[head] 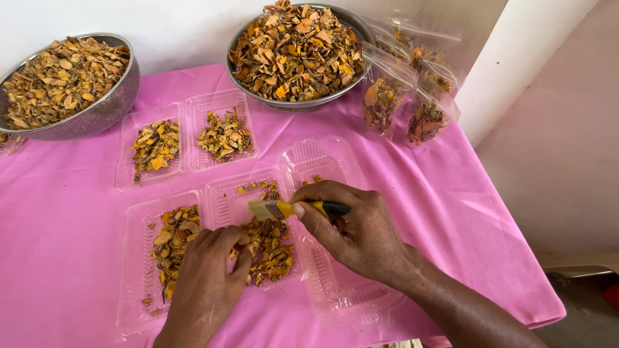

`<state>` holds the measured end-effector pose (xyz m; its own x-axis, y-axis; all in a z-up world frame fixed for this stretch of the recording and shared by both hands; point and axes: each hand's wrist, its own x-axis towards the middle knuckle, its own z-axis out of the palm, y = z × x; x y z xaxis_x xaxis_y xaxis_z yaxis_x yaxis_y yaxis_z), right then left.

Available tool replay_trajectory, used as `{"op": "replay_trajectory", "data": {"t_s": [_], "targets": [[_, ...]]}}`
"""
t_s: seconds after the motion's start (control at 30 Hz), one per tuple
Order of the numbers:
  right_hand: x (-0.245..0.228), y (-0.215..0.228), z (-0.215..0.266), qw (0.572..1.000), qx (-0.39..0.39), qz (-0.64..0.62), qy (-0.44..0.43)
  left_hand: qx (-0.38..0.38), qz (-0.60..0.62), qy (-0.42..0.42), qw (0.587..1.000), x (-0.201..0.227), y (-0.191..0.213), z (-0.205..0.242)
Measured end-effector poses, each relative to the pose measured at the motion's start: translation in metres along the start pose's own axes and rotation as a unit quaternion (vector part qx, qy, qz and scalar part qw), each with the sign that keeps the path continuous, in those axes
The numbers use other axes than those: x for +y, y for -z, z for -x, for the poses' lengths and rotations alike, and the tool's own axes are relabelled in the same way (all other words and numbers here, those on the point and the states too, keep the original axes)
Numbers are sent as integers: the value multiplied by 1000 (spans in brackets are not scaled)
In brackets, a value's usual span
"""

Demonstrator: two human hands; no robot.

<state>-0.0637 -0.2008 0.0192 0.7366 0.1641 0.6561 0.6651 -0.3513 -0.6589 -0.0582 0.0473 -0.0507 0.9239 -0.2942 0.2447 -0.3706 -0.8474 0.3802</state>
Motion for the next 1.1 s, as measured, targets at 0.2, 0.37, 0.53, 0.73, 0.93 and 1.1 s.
{"op": "replay_trajectory", "data": {"t_s": [0.2,0.37,0.53,0.73,0.93,1.1], "targets": [[0,-2,0,998,-45,-17,39,-9,89,157,984,8,13,-5],[3,-6,2,996,-86,-1,-7,9,190,107,976,10,9,-6],[4,-2,0,998,-37,-30,-38,-17,236,183,954,13,19,-10],[6,1,-2,998,-21,-36,-43,-18,360,176,916,16,15,-14],[3,7,-6,992,103,-23,-75,-52,232,148,960,40,10,-45],[3,9,-9,979,185,-34,-77,-9,120,2,993,63,-3,-76]]}}
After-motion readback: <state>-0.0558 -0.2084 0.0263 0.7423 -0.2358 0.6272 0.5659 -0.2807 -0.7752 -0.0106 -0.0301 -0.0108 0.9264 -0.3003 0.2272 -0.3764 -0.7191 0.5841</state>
